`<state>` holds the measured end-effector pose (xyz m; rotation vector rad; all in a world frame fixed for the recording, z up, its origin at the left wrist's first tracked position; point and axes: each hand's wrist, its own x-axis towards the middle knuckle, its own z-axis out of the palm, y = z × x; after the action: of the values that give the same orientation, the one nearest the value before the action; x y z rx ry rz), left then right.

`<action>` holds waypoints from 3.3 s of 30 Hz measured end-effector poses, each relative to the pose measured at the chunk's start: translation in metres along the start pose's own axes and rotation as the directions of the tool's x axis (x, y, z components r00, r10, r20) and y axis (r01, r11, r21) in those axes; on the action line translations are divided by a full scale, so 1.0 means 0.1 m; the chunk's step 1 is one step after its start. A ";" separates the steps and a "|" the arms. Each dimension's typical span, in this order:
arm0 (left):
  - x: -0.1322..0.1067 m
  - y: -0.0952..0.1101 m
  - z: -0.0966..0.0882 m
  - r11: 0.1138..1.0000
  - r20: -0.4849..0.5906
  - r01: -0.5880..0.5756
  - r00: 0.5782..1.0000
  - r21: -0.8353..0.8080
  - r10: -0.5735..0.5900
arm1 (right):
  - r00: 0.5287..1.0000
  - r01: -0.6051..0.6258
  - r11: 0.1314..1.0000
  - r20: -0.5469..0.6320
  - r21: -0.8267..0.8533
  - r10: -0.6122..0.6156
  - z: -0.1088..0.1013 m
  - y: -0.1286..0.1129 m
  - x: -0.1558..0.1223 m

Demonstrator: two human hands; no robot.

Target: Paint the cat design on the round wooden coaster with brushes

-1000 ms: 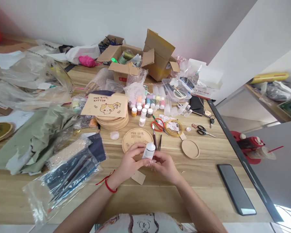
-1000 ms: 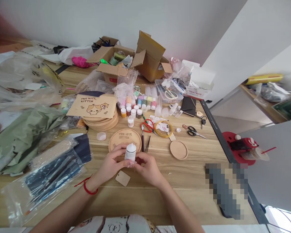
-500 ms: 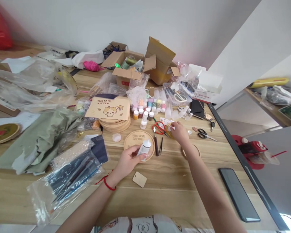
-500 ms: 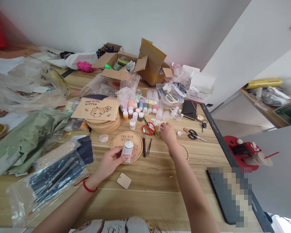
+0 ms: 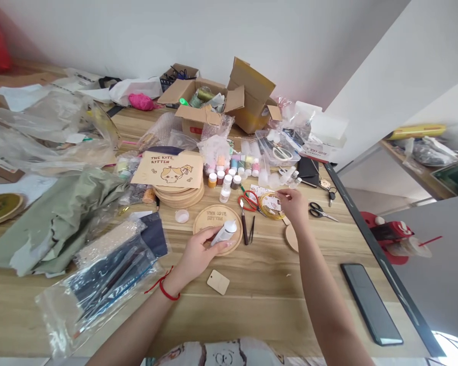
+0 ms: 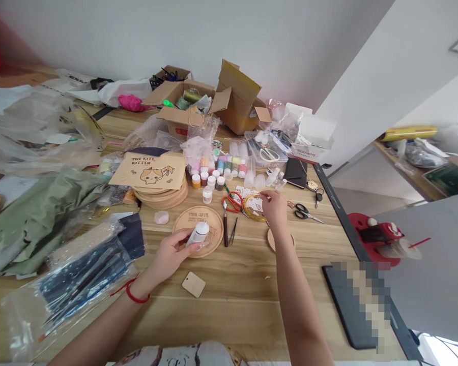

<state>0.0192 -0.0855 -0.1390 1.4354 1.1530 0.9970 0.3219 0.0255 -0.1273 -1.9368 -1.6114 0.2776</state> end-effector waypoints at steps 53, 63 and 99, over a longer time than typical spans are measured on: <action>-0.06 0.03 -0.05 0.832 -0.046 -0.372 0.903 0.411 0.427 | 0.714 0.593 0.632 0.038 0.499 -0.699 -0.51 -1.13 -0.94; -0.06 0.05 -0.04 0.822 -0.056 -0.389 0.891 0.417 0.450 | 0.729 0.578 0.644 0.039 0.502 -0.684 -0.51 -1.13 -0.97; -0.10 0.12 -0.14 0.668 0.177 -0.486 0.861 0.563 0.477 | 0.683 0.627 0.662 0.118 0.412 -0.721 -0.59 -1.14 -0.99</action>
<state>0.0057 -0.0932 -0.1255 2.3507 1.1471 1.0138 0.2343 -0.0770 -0.0365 -0.9444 -2.1807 0.4828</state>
